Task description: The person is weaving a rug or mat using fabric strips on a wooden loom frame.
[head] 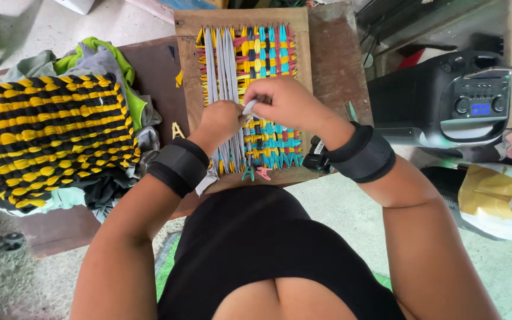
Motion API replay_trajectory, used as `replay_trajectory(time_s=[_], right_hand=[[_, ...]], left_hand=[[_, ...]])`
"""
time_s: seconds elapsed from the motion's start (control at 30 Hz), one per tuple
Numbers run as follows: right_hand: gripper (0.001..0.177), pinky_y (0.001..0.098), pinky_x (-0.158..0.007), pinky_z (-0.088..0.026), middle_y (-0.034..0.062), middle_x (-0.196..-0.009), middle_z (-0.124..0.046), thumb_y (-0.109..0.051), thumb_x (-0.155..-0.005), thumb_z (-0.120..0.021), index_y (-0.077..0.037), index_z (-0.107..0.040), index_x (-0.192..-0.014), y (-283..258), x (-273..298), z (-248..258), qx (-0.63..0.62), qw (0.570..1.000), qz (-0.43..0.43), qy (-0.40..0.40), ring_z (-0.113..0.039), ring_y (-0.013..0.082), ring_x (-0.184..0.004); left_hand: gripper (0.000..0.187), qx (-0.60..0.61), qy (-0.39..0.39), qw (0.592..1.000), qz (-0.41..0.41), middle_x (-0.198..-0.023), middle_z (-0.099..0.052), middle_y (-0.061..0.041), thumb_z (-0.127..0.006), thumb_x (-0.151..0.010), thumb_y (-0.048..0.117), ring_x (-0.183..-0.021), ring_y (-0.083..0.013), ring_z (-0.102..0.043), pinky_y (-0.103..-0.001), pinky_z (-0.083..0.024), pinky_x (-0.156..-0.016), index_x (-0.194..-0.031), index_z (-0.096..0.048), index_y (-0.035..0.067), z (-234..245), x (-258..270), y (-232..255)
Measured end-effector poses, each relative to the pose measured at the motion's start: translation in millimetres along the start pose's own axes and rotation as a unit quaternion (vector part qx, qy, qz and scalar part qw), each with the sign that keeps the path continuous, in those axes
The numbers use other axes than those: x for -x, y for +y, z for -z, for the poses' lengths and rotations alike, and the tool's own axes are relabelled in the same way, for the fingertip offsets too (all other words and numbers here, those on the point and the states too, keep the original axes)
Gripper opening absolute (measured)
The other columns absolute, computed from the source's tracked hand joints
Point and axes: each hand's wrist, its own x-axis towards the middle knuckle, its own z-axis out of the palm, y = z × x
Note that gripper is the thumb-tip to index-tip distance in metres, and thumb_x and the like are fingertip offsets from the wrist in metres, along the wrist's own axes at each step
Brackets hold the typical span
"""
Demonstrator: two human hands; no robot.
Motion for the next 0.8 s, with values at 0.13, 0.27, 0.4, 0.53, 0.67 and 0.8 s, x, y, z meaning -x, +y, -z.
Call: replay_trajectory(time_s=[0.13, 0.27, 0.4, 0.53, 0.67, 0.8], right_hand=[[0.013, 0.0293, -0.069, -0.055, 0.004, -0.086, -0.073, -0.011, -0.09, -0.067, -0.005, -0.071, -0.101, 7, 3, 1, -0.083, 0.994, -0.053, 0.048, -0.071, 0.0146, -0.077], [0.011, 0.0273, -0.07, -0.054, 0.0044, -0.09, -0.071, -0.006, -0.093, -0.069, -0.002, -0.069, -0.103, 16, 0, 2, -0.057, 0.993, 0.013, 0.104, -0.068, 0.0109, -0.08], [0.012, 0.027, -0.063, -0.05, 0.0018, -0.083, -0.068, -0.008, -0.094, -0.069, -0.006, -0.069, -0.106, 22, 2, 6, -0.138, 0.98, -0.103, 0.096, -0.061, 0.0072, -0.071], [0.012, 0.025, -0.068, -0.054, -0.0013, -0.087, -0.07, -0.006, -0.091, -0.069, -0.006, -0.068, -0.103, 23, 2, 5, -0.175, 0.981, -0.062, 0.063, -0.067, 0.0036, -0.077], [0.014, 0.0297, -0.07, -0.053, 0.0035, -0.089, -0.068, -0.006, -0.086, -0.073, -0.008, -0.074, -0.1, 21, -4, -1, -0.047, 0.998, 0.033, 0.035, -0.066, 0.0144, -0.08], [0.018, 0.0355, -0.077, -0.053, 0.0066, -0.092, -0.068, -0.006, -0.081, -0.074, -0.011, -0.079, -0.098, 18, -14, -16, 0.046, 0.99, 0.124, 0.05, -0.066, 0.0258, -0.088]], left_hand=[[0.031, 0.001, -0.012, 1.0, 0.003, -0.09, -0.073, -0.014, -0.067, -0.092, 0.04, -0.087, -0.0366, -0.07, -0.052, -0.055, -0.075, -0.101, -0.076, 0.012, 1, 7, 0], [0.031, 0.018, 0.029, 0.999, 0.001, -0.092, -0.073, -0.015, -0.066, -0.095, 0.039, -0.088, -0.0372, -0.069, -0.051, -0.055, -0.076, -0.095, -0.076, 0.01, -1, 0, -11], [0.025, 0.065, 0.082, 0.995, -0.002, -0.09, -0.072, -0.015, -0.066, -0.092, 0.034, -0.084, -0.0383, -0.069, -0.052, -0.055, -0.071, -0.099, -0.078, 0.013, 11, 2, -10], [0.033, 0.048, -0.038, 0.998, 0.014, -0.097, -0.073, -0.015, -0.066, -0.098, 0.042, -0.093, -0.036, -0.07, -0.048, -0.056, -0.084, -0.105, -0.077, 0.012, 11, 10, -8], [0.056, 0.04, 0.007, 0.995, -0.086, -0.115, -0.068, -0.016, -0.076, -0.078, 0.039, -0.105, -0.0359, -0.065, -0.046, -0.053, -0.087, -0.122, -0.067, 0.007, -12, 8, -12], [0.082, 0.008, -0.005, 0.999, 0.042, -0.107, -0.069, -0.018, -0.078, -0.08, 0.06, -0.104, -0.035, -0.066, -0.045, -0.053, -0.086, -0.13, -0.056, -0.001, -17, 5, 8]])
